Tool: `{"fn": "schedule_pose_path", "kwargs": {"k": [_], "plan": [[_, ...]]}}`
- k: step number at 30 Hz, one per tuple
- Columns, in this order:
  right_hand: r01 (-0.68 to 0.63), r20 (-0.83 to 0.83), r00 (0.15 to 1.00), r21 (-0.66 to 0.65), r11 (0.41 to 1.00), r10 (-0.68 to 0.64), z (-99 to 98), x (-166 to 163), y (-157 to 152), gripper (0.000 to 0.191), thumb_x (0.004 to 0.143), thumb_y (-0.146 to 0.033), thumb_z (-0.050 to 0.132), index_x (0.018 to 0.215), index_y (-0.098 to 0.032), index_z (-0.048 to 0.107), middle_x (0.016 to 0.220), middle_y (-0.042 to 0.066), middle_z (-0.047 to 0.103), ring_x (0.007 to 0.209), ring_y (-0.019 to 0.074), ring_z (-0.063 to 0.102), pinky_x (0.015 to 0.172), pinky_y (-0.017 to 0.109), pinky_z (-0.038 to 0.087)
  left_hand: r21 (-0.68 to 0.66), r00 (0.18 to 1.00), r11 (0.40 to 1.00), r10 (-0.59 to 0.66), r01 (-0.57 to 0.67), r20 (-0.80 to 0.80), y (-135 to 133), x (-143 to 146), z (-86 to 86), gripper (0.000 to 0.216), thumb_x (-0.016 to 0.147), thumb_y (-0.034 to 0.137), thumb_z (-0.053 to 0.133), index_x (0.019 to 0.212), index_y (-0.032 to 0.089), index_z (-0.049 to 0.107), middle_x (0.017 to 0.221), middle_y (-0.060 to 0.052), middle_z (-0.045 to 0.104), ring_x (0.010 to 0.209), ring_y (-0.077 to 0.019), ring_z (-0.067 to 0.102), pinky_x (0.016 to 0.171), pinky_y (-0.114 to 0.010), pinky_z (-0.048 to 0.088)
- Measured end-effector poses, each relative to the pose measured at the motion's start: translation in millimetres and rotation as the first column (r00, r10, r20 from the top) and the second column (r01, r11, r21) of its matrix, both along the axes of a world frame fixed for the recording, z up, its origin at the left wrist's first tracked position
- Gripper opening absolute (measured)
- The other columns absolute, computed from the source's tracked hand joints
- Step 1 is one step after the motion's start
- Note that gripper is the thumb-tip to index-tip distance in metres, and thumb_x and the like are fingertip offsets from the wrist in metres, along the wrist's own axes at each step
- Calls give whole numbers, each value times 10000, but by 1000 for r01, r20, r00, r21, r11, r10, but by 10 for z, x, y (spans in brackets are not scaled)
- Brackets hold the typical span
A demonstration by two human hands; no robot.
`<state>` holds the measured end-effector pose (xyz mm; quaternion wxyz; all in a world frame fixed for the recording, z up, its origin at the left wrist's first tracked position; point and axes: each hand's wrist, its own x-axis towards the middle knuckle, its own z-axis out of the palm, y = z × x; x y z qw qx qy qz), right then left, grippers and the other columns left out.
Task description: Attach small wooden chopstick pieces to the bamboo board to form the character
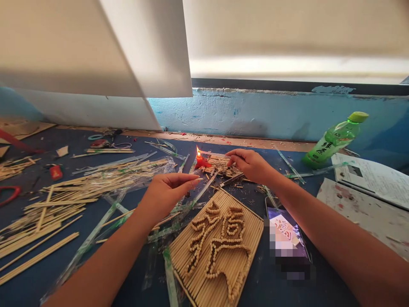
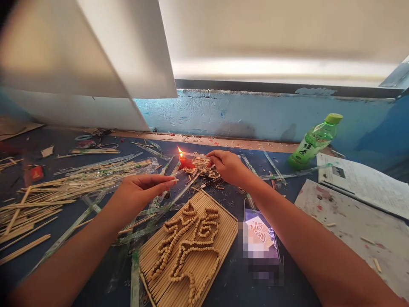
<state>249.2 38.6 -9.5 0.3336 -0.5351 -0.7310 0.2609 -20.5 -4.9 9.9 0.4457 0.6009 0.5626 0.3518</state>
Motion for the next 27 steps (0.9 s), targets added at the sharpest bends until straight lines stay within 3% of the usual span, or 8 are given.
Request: {"fn": "schedule_pose_path", "kwargs": {"k": [11,18,23,27], "plan": [[4,18,1000,11,1000,-4,-7,2,8,286,971,-252,447,1121,-189,683,926,49,758,623,136,534,576,294,378,7,999,1000,3,-3,33,0,15,7,140,734,315,792,853,246,819,731,-23,759,627,-113,563,543,-199,402],[2,18,1000,0,1000,-2,6,-2,-7,295,976,-250,437,1127,-174,679,932,43,757,541,112,463,534,291,351,-21,1000,1000,5,-5,-24,-11,14,17,208,753,366,778,908,231,806,643,3,709,416,-57,289,396,-223,232],[-5,5,1000,-12,1000,5,-8,9,2,296,976,-258,436,1139,-181,671,945,48,755,541,113,464,524,289,345,-16,1000,1000,-7,7,19,-7,26,26,211,737,363,806,892,220,796,686,-17,728,539,-97,500,464,-208,343],[-10,-6,1000,-20,1000,10,-25,18,10,289,970,-259,444,1130,-186,672,934,47,754,550,118,473,521,288,348,-26,999,1000,0,1,42,1,37,14,224,722,377,826,877,219,791,707,-19,739,609,-117,562,546,-213,418]]}}
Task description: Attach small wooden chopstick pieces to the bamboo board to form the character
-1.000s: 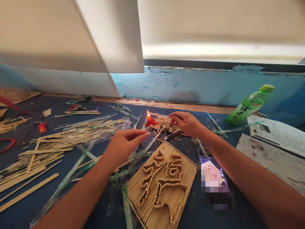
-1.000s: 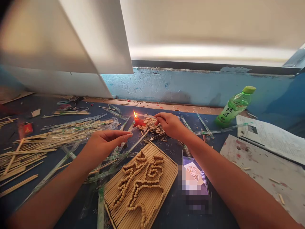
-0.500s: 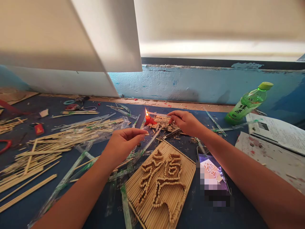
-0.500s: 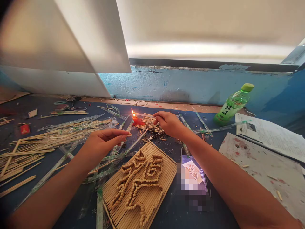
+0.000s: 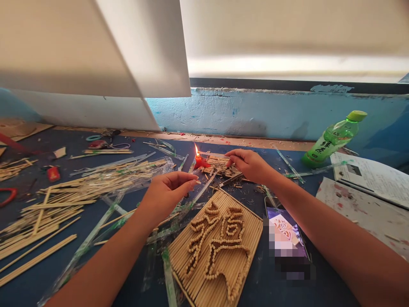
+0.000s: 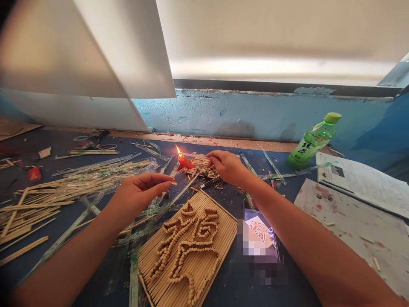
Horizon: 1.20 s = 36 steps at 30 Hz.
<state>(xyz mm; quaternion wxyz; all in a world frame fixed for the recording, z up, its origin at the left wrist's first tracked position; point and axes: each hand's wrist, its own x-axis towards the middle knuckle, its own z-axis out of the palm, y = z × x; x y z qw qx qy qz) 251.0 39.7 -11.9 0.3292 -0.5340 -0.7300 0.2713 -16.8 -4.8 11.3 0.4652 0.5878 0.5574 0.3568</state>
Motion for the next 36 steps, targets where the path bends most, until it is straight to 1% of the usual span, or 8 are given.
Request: {"fn": "schedule_pose_path", "kwargs": {"k": [5,17,22,25,28,30,33,36], "plan": [[-5,-18,1000,-16,1000,5,4,0,-6,279,968,-290,457,1108,-181,672,925,59,750,571,125,497,521,288,357,-5,1000,1000,-24,24,14,9,-14,-26,229,717,389,830,874,227,789,755,-20,754,667,-131,600,620,-225,456],[10,-19,1000,-32,999,-10,31,-37,-38,288,967,-303,459,1104,-184,682,930,55,753,543,112,466,516,284,348,24,1000,999,-29,29,2,-3,-9,-14,220,716,383,822,866,225,792,714,-30,737,639,-151,610,603,-247,467],[5,-29,1000,-28,1000,-6,6,-41,-36,291,971,-300,453,1117,-180,675,938,59,749,588,124,506,545,284,376,0,1000,1000,-13,13,1,-6,-12,11,256,712,399,827,888,218,785,708,-23,730,637,-146,601,588,-238,455],[2,-36,999,-26,1000,-3,-9,-38,-29,291,973,-299,450,1117,-179,673,938,59,746,604,130,523,555,290,385,3,1000,1000,2,-2,9,-3,-12,13,266,719,408,821,884,204,779,687,-16,712,572,-125,552,520,-227,414],[3,-41,999,-22,1000,-4,-17,-32,-23,285,969,-297,460,1112,-185,679,925,58,742,635,141,547,574,296,399,-10,1000,1000,26,-26,6,-3,-5,5,274,744,421,796,898,196,775,669,-6,692,456,-89,430,415,-228,298],[1,-45,999,-24,1000,-2,-21,-29,-19,283,966,-299,469,1118,-192,681,919,57,741,651,146,558,589,297,411,-19,1000,999,30,-30,5,-4,0,4,273,766,434,768,901,196,772,660,-4,684,409,-77,361,383,-237,241],[-3,-52,999,-30,1000,1,-30,-27,-14,292,972,-309,465,1138,-191,674,923,59,744,638,145,550,584,297,416,-11,1000,1000,18,-18,7,-2,3,9,269,796,450,727,886,201,770,655,-6,679,383,-73,322,365,-246,205],[-4,-59,998,-33,999,2,-37,-25,-8,298,974,-313,461,1142,-186,671,925,64,746,638,146,546,588,298,423,-9,1000,1000,20,-20,1,5,-2,6,274,802,464,714,873,204,767,650,-6,678,377,-73,321,360,-249,202]]}}
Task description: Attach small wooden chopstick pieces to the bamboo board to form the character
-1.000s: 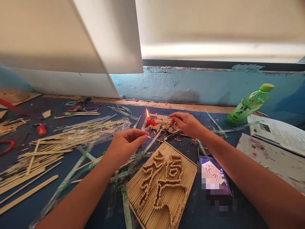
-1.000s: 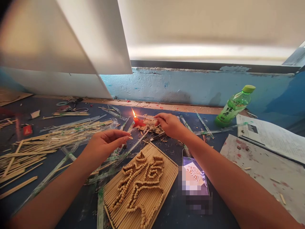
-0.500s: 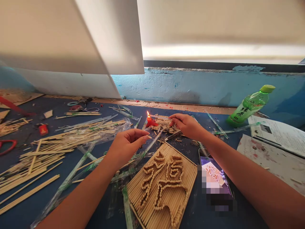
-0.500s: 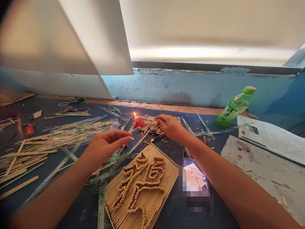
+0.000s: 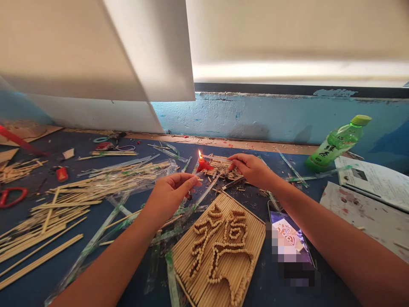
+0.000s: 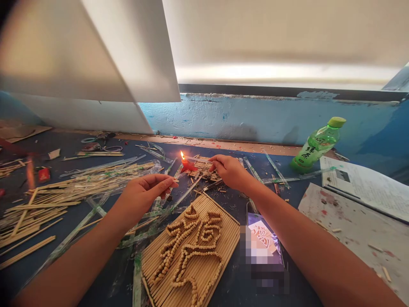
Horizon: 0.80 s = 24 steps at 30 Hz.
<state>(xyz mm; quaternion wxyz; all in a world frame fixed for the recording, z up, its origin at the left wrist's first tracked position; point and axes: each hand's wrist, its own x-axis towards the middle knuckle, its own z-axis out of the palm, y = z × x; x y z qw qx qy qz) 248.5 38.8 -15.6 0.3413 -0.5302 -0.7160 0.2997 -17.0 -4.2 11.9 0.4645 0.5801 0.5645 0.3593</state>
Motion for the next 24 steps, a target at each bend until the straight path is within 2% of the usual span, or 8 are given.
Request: {"fn": "schedule_pose_path", "kwargs": {"k": [8,11,15,24], "plan": [[-4,-23,1000,-17,1000,4,2,-4,-4,286,962,-303,482,1137,-192,678,921,63,745,638,146,537,577,294,413,1,1000,1000,6,-6,-15,7,0,-2,322,793,507,690,862,200,758,623,-2,676,377,-95,372,371,-254,238],[-5,-49,999,-35,999,3,-5,-2,6,272,960,-294,487,1120,-184,678,915,67,740,618,139,518,551,287,395,18,1000,1000,5,-5,1,18,-8,-20,304,799,493,700,837,197,755,687,-27,715,450,-121,477,412,-244,332],[-17,-120,993,-104,994,4,-21,38,64,271,974,-283,449,1087,-164,666,877,82,730,561,126,488,504,277,381,47,997,999,9,-12,79,74,-46,-109,294,803,487,724,807,194,745,788,-62,756,578,-148,562,546,-245,456],[-4,-197,980,-183,983,-32,-60,128,135,240,969,-341,480,977,-197,671,716,41,633,518,122,468,471,268,356,46,990,998,41,-48,133,177,-94,-221,409,783,592,700,703,192,704,707,-44,697,567,-158,557,555,-261,455]]}}
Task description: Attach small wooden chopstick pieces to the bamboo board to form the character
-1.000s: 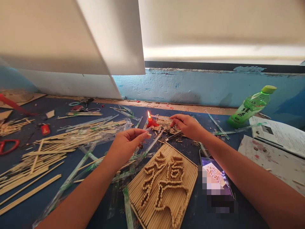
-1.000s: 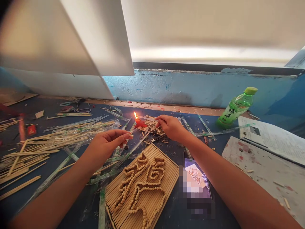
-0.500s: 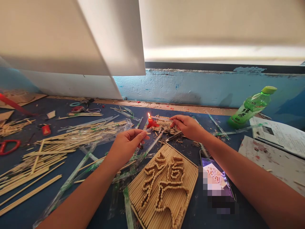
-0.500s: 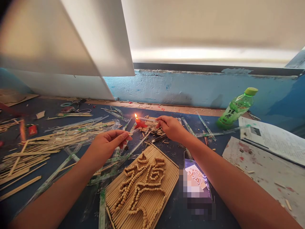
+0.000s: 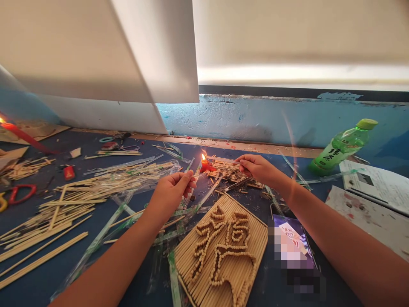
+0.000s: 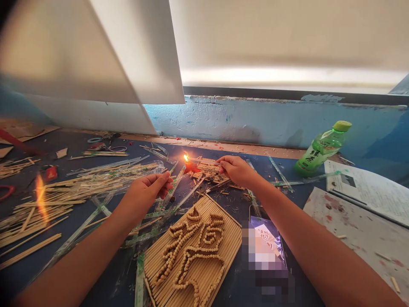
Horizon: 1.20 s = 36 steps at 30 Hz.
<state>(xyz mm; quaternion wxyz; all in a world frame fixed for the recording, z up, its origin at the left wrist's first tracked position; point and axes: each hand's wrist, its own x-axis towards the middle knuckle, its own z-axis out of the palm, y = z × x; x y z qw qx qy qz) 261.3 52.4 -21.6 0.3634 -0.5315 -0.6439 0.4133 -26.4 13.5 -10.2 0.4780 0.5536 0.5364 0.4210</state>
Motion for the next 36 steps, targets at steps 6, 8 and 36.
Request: {"fn": "schedule_pose_path", "kwargs": {"k": [6,8,36], "plan": [[39,22,999,55,998,-40,-85,56,50,215,949,-318,494,949,-191,668,715,31,611,553,132,481,501,274,365,3,1000,1000,0,-1,30,10,-14,-31,409,800,581,696,723,180,685,664,-22,634,549,-140,530,535,-251,433],[18,20,1000,52,998,-19,-102,51,54,236,954,-331,480,980,-186,665,718,29,619,536,130,471,489,274,360,0,999,1000,-1,1,34,1,-6,-19,406,802,574,699,719,177,676,647,-13,617,538,-134,518,525,-246,424],[-299,-202,944,-200,933,259,164,-50,-183,262,933,-431,598,1026,-191,649,767,17,584,548,96,413,465,241,320,-43,976,997,65,-57,208,60,-22,-116,368,863,501,665,730,160,626,595,20,550,508,-101,468,476,-208,391]]}}
